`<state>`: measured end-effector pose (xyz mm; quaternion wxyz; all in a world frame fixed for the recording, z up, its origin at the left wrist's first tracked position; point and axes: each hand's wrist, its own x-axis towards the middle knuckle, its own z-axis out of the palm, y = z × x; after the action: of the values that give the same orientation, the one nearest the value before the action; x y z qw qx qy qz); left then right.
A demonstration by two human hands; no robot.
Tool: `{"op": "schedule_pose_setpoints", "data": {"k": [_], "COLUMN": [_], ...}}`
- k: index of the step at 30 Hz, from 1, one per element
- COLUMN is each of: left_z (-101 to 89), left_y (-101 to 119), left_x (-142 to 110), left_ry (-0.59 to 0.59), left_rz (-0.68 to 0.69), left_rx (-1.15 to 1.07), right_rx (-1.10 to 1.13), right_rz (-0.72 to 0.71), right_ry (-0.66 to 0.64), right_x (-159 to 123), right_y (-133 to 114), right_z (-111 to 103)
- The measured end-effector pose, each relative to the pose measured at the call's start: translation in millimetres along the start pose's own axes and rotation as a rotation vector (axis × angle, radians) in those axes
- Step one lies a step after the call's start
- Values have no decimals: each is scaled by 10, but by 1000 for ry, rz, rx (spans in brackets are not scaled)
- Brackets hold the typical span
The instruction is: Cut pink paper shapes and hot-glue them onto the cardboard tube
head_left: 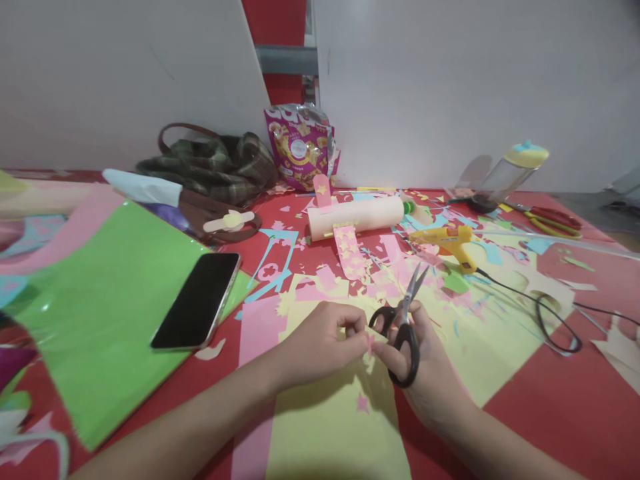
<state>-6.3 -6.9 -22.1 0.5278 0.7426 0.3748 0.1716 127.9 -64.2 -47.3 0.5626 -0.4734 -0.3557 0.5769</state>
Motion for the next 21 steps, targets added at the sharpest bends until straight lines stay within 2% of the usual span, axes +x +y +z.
{"op": "schedule_pose_setpoints", "data": {"k": [4,9,14,21], "left_z": [0,22,-2,-180], "left_y": [-5,-2,-2,-29], "left_x": [10,7,9,59], "left_ry": [27,2,-8,248], "left_rz": [4,52,67,30], "left_rx": [1,95,86,10], "right_rx": [-2,-3,34,69], "right_rz": [-15,-39,-2,65], "right_ry": [11,58,65,-176], "right_x": [11,20,8,-13], "right_y": [28,43,19,63], "right_z": [-11,-29,-16,-14]}}
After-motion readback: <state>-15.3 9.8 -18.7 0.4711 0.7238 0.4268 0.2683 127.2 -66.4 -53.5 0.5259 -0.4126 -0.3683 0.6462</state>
